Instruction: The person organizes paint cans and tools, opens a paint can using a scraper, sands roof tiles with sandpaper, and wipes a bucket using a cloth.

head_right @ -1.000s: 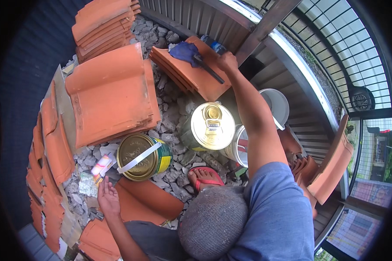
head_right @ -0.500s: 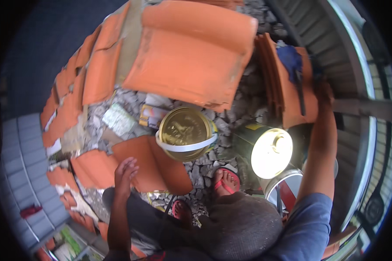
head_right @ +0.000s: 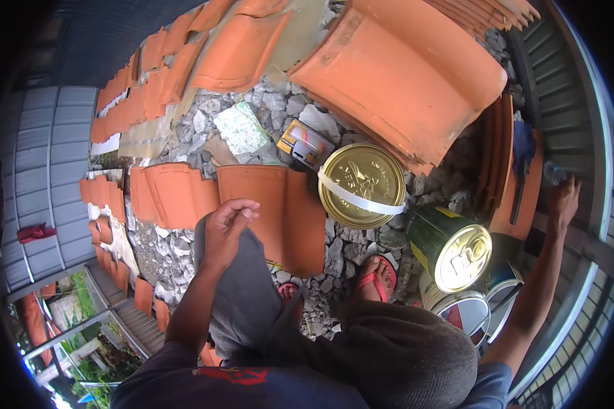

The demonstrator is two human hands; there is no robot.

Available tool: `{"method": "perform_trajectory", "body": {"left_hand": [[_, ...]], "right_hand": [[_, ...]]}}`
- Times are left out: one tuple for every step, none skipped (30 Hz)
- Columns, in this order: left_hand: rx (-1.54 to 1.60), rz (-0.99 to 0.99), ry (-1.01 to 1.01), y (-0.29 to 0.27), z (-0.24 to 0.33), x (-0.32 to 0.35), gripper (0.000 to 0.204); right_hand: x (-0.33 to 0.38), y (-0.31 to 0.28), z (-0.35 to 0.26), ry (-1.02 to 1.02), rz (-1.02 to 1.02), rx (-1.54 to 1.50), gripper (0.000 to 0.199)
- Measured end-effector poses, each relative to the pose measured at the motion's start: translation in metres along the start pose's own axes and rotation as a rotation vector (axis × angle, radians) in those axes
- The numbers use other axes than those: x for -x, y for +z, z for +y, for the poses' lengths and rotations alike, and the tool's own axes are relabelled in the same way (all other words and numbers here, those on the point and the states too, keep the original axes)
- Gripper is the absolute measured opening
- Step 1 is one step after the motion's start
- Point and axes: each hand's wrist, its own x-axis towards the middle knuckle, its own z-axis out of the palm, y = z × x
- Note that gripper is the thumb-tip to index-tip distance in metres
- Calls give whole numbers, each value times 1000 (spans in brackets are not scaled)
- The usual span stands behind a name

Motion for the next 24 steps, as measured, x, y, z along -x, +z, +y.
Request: {"method": "perform_trajectory", "body": {"left_hand": [[-27,10,23,-3,4,6,19],[-61,30,48,-8,10,13,18],[-53,24,52,-7,7,17,18],[-18,21,75,-4,5,20,18],[-63,-3,96,-3,8,29,19],[-60,-66,121,7,9,29,20],[-38,-127,206,21,15,32,24],[-29,-181,288,35,25,37,28],[4,-291,370,49,45,44,37],[-1,-365,447,56,70,55,45],[-83,-362,710,62,95,61,57],[-168,-353,971,66,119,65,68],[-111,-388,1052,69,143,73,75],[-56,-424,1130,71,160,82,83],[-13,-536,1120,74,166,89,85],[17,-642,1114,72,172,93,88],[67,-765,988,66,176,99,85],[167,-791,984,67,174,106,85],[262,-734,981,65,169,116,87],[355,-671,971,57,163,123,88],[416,-731,885,39,165,130,85],[399,-681,883,30,155,136,85],[414,-578,853,26,143,146,80],[426,-475,823,20,132,149,76]], "right_hand": [[4,-38,-22,-42,73,-14,34],[10,-78,-54,-64,126,-24,30],[16,-133,-69,-28,105,-60,26],[24,-176,-67,-116,202,-103,24],[39,-215,-92,-113,154,-209,24],[51,-275,-105,-55,138,-230,24],[63,-316,-107,-96,138,-314,24],[78,-364,-126,-92,39,-459,22],[92,-411,-139,-114,-42,-564,20],[104,-435,-162,-161,-104,-722,20],[116,-470,-185,-160,-191,-840,22],[130,-512,-226,-242,-164,-890,25],[143,-542,-248,-293,-224,-954,39],[155,-564,-266,-346,-193,-932,51],[170,-576,-280,-402,-181,-1013,59],[185,-580,-292,-467,-166,-1103,66],[203,-575,-299,-394,-163,-1278,75],[221,-567,-302,-314,-154,-1439,83],[238,-557,-321,-220,-141,-1598,99],[254,-551,-343,-160,-125,-1634,118],[271,-539,-349,-156,-304,-1610,129],[291,-538,-374,-93,-411,-1658,133],[315,-512,-372,-166,-569,-1670,121],[334,-496,-379,-165,-662,-1664,101]]}}
